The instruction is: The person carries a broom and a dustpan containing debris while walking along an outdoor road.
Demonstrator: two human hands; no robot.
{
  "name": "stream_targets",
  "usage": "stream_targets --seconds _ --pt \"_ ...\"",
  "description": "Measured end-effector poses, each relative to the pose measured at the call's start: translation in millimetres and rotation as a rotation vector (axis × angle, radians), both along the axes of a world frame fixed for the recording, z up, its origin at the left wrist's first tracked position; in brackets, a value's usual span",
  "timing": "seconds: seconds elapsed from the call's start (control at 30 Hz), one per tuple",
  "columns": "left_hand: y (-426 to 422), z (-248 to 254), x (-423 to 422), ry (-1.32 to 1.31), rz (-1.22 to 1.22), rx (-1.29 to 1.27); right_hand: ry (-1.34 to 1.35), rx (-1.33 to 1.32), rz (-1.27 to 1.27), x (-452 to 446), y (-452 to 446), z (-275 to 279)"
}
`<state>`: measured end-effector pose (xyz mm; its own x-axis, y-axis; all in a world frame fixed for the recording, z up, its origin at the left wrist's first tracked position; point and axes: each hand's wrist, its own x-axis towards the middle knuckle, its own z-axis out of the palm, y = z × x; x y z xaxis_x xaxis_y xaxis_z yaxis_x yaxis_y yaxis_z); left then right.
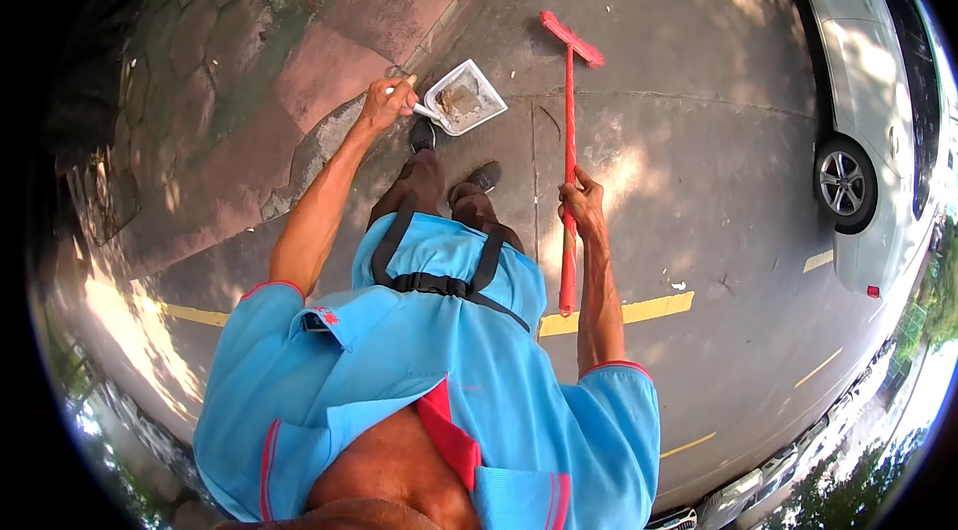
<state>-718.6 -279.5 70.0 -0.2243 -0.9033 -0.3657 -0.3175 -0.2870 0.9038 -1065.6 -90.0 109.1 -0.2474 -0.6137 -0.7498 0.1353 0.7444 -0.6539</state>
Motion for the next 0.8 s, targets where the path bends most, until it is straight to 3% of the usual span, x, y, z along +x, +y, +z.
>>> stream_targets --seconds 0.07,0.23,0.33,0.47,0.63,0.8 --pt "-5.6 0.1 -1.4 -0.016 -0.004 -0.021 -0.015 0.027 0.018 15.2 14.3 -7.1" --pt "-6.6 0.8 -3.5 -0.033 -0.019 -0.016 -0.184 0.118 0.084 55.1 63.2 39.6" --pt "-5.3 1.1 -2.7 -0.013 -0.007 -0.02 -0.338 0.193 -0.048 57.4 79.5 75.1" --pt "-4.8 0.9 -3.5 0.03 0.007 -0.01 -0.301 0.166 -0.077 60.8 86.3 98.1" --pt "-3.5 4.5 -4.1 -0.001 -0.003 -0.01 -0.141 0.042 -0.086 31.6 54.9 73.6" --pt "-0.4 -1.0 -1.8 -0.014 0.01 -0.027 0.052 0.008 -0.028 -24.5 -2.9 7.7"
